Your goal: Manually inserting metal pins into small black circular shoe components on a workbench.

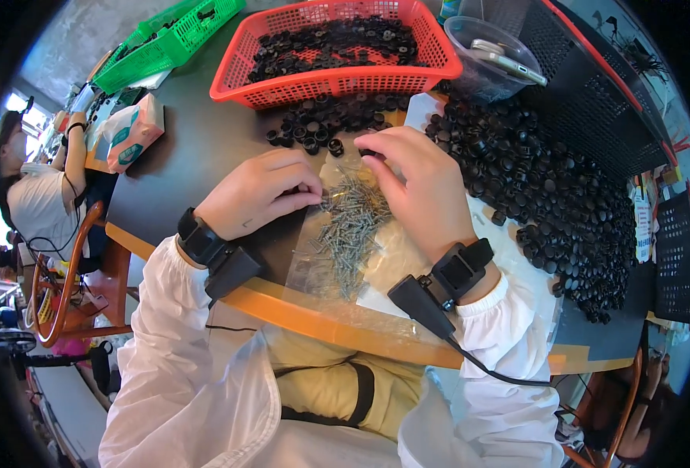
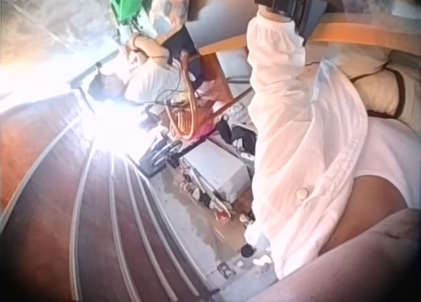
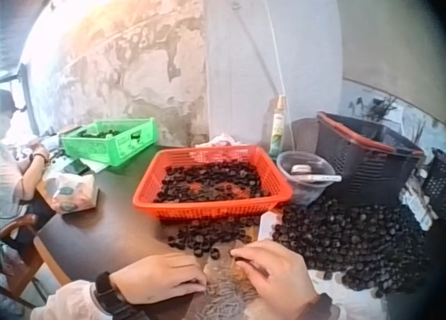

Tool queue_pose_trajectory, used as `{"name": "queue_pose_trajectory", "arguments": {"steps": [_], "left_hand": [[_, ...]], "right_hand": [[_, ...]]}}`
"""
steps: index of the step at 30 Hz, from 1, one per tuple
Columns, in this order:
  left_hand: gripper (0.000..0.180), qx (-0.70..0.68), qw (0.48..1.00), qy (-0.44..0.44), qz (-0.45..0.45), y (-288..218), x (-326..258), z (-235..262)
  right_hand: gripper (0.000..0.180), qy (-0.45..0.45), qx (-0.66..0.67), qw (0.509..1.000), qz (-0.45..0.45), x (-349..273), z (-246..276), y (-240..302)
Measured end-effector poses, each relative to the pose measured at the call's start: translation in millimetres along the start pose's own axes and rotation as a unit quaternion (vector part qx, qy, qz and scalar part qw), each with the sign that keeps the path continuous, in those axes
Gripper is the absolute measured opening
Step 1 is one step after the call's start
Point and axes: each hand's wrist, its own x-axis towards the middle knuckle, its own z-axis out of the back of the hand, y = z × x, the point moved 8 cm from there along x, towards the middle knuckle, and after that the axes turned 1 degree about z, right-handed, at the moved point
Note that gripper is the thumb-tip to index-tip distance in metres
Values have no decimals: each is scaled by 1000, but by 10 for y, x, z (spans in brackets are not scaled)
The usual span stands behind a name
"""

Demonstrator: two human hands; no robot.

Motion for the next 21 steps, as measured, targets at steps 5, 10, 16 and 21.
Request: {"name": "queue_pose_trajectory", "arguments": {"steps": [5,10,16,21], "left_hand": [[12,-2,1000,-11,12,20,-11,28],[10,-53,999,1,-3,29,-23,23],[12,-78,997,-2,19,69,-19,40],[9,-108,992,35,46,97,-51,48]], "right_hand": [[23,2,1,1000,8,-3,-25,21],[23,1,49,998,-26,-17,-27,-32],[24,4,181,978,-101,-75,-98,-136],[23,26,140,985,-97,-68,-70,-81]]}}
